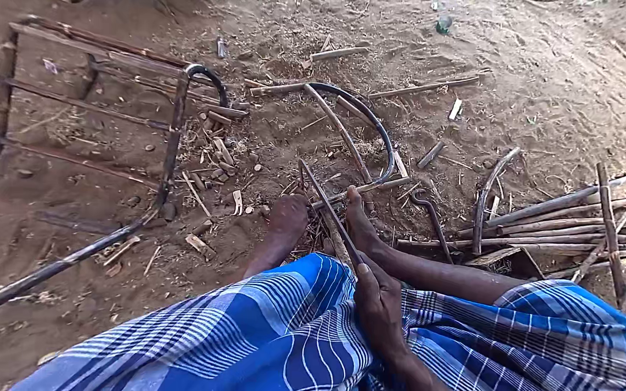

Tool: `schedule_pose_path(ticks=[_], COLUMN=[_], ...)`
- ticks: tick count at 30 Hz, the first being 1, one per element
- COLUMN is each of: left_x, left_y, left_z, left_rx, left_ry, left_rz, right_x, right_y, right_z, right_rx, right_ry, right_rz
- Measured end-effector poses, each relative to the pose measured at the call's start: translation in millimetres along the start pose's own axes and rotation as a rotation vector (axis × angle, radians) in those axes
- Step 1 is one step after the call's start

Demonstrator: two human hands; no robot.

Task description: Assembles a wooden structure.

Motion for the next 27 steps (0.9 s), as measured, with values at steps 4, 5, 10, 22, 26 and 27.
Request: schedule_pose_path(ticks=[4, 5, 10, 22, 26, 27], left_x=[-2, -2, -6, 2, -3, -3], left_y=[-2, -3, -2, 2, 8, 4], left_z=[0, 0, 0, 2, -5, -4], left_rx=[-0.001, -0.002, -0.032, 0.006, 0.013, -0.010], left_ry=[0.004, 0.010, 0.013, -0.050, -0.043, -0.070], left_rz=[-0.009, -0.011, -0.007, -0.027, 0.007, 0.009], right_x=[0, -3, -11, -16, -17, -17], right_y=[-3, -3, -21, -16, -13, -19], right_z=[5, 5, -20, -62, -38, -53], right_rx=[0.041, 0.048, -0.061, 0.001, 0.027, 0.064], right_ry=[-0.043, -0.056, -0.055, 0.033, 0.023, 0.043], right_rz=[0.009, 0.033, 0.253, 0.069, 0.082, 0.078])
Point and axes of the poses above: each hand's wrist, its own z-axis away from the middle knuckle, its own y-axis out of the back of the hand, x = y × z, the point moved 9 cm from there along -z, towards the middle knuckle, and after that the axes turned 13 degrees about -x, right-handed, at the moved point
